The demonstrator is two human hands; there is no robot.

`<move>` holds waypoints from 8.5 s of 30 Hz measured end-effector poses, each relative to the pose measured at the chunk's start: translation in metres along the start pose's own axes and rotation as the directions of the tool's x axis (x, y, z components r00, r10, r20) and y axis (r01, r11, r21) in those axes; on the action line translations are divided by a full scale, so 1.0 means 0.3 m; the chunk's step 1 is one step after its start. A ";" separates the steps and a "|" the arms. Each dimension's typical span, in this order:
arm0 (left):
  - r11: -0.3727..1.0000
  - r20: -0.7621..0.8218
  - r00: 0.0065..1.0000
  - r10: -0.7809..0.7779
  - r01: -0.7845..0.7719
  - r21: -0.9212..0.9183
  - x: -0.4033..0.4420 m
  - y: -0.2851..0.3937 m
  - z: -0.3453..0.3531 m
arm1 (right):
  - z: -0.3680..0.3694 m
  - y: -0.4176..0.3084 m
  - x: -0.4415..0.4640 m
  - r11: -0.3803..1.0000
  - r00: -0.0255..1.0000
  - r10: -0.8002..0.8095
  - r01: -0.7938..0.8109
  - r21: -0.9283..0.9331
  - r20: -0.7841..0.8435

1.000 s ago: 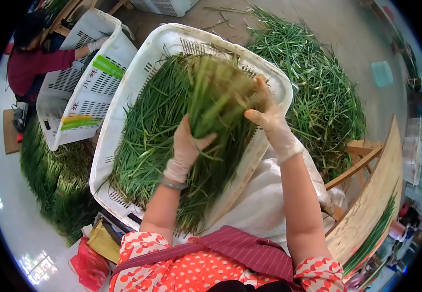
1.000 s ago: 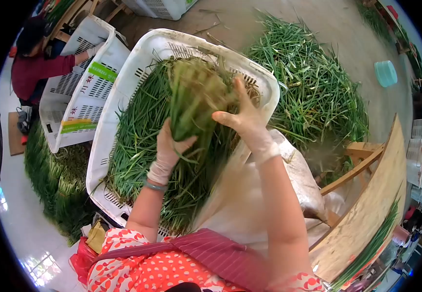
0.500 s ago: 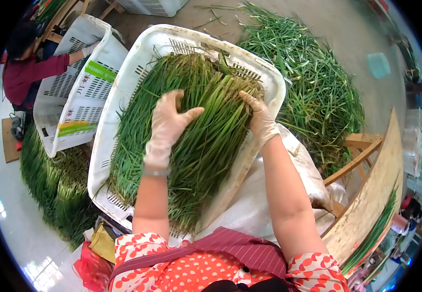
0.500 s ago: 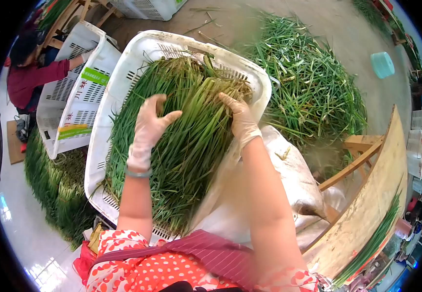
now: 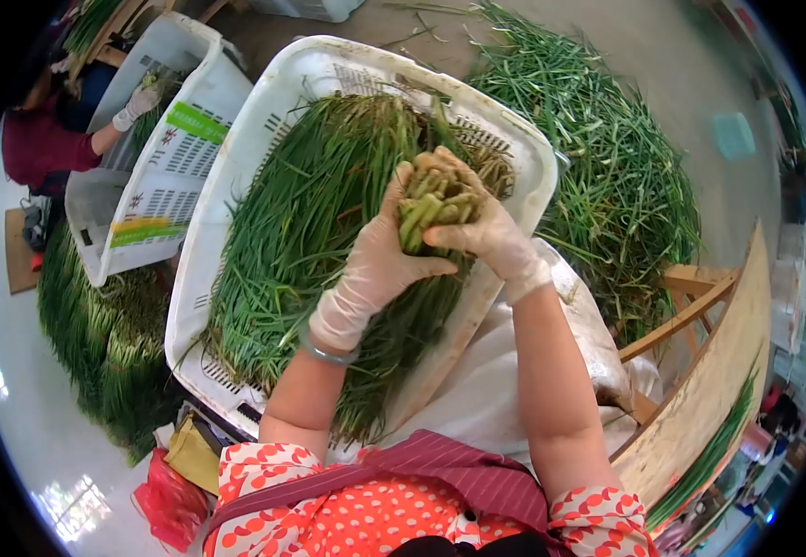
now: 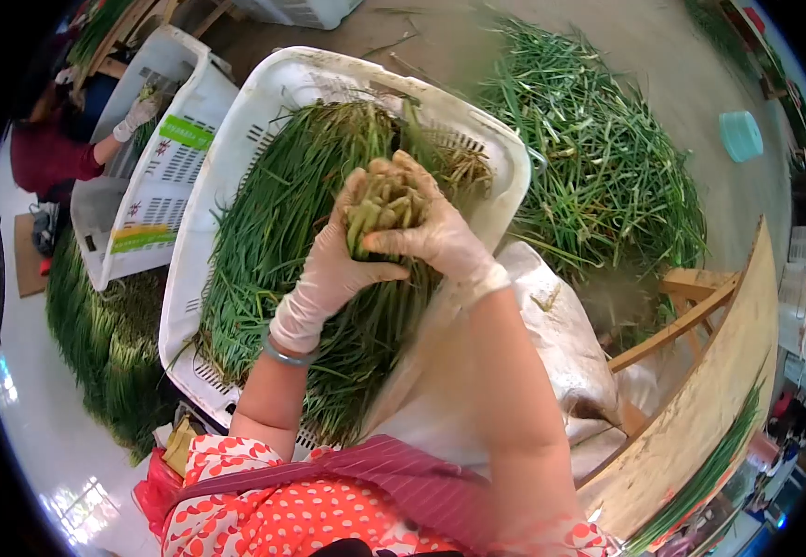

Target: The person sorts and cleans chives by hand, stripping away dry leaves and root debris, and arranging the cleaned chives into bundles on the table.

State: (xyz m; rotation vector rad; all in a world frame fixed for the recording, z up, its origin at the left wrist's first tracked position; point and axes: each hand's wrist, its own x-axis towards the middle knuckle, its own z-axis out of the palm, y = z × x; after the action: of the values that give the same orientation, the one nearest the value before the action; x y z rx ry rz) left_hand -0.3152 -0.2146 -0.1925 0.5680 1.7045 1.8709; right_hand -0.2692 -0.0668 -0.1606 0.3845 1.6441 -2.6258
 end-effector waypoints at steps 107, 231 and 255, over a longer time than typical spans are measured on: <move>0.768 0.558 0.790 0.254 0.186 -0.613 -0.204 0.496 1.350 | -0.481 -0.624 -1.266 0.597 0.699 -0.614 0.108 -0.795 -0.367; 0.796 0.041 0.988 0.145 -0.092 -0.598 0.171 0.790 0.430 | -0.371 -0.718 -0.841 0.769 0.536 -0.587 0.604 -0.211 -0.606; 0.687 -0.238 0.948 0.211 -0.317 -0.655 0.154 0.697 0.400 | -0.531 -0.500 -1.038 0.336 0.555 -0.812 0.699 -0.631 0.182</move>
State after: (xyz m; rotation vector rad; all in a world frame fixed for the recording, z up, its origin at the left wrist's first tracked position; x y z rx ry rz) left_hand -0.2969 -0.1043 0.0260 0.3802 0.8821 2.6084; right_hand 0.0421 0.1063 -0.0264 -0.3333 3.2904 -2.1236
